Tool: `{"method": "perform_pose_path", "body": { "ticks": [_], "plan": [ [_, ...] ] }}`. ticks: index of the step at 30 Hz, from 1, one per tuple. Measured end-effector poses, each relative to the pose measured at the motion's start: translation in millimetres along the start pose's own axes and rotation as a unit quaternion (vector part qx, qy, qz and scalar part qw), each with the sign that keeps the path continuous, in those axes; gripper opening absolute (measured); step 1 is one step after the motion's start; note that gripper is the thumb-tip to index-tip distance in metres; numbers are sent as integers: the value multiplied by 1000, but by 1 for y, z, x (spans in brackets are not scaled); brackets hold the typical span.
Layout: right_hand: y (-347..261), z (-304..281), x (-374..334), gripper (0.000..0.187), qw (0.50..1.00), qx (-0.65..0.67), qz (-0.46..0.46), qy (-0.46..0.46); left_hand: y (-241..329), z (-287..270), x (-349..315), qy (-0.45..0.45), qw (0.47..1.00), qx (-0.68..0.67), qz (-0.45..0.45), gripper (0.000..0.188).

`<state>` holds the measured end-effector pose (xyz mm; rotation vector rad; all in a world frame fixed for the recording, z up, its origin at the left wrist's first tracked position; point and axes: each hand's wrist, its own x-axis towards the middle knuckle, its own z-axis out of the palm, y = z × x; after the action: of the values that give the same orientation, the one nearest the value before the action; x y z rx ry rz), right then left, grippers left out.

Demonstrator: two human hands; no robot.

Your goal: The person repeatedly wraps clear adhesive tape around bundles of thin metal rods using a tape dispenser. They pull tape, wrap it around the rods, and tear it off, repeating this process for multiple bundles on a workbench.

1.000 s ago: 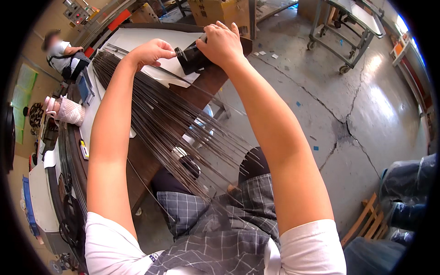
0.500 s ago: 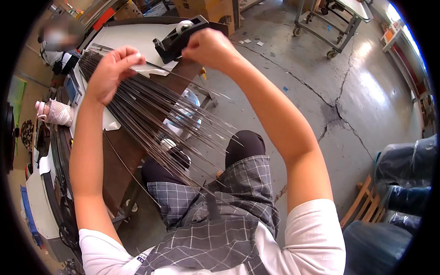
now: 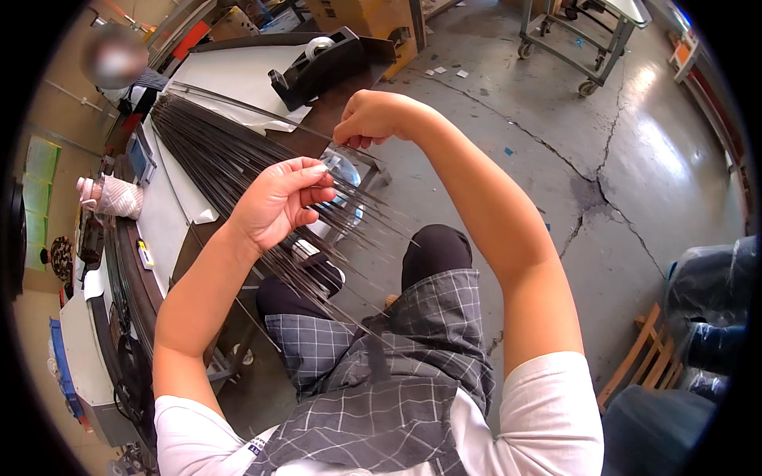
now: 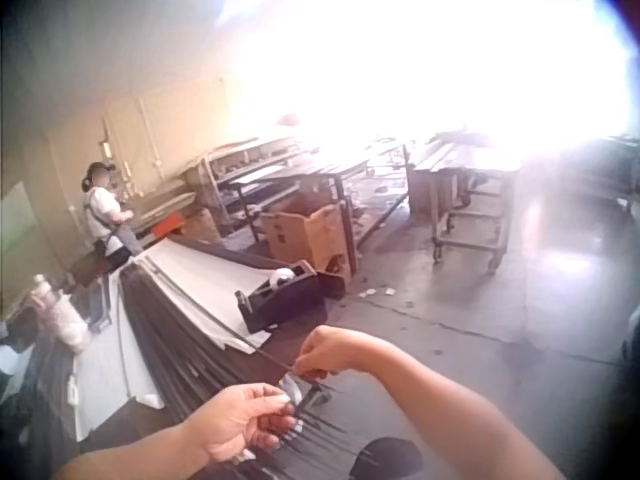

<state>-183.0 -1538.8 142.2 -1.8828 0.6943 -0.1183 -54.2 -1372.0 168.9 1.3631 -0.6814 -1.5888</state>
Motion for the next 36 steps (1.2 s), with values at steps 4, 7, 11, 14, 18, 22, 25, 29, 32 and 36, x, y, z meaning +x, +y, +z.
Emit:
{"method": "perform_pose_path", "body": {
  "ticks": [4,7,11,14,18,22,25,29,32,36],
  "plan": [
    [-5,-3,-12,20,998,70,7,3,-3,-2,0,3,1000,-27,0,10],
    [-6,0,-14,18,993,113,-5,-20,-4,0,2,-4,999,-49,6,11],
    [-11,3,-19,18,993,111,-3,-49,-7,5,10,-36,998,-58,4,12],
    [-10,4,-16,17,993,102,-6,-59,-6,11,11,-51,998,-45,-11,13],
    [-10,6,-14,16,993,94,-24,-60,-7,16,10,-28,999,-29,-24,13],
    [-11,6,-12,14,991,113,-20,-67,-10,17,10,-35,998,-42,-29,11],
    [-12,9,-11,13,991,118,-19,-65,-12,17,10,-41,996,-70,-34,10],
    [-12,9,-10,13,990,124,-20,-63,-14,20,10,-40,993,-108,-36,10],
    [-12,9,-10,13,989,134,-20,-61,-13,22,9,-35,994,-97,-43,9],
    [-11,10,-9,13,989,134,-20,-61,-16,20,11,-37,992,-118,-39,11]
  ]
}}
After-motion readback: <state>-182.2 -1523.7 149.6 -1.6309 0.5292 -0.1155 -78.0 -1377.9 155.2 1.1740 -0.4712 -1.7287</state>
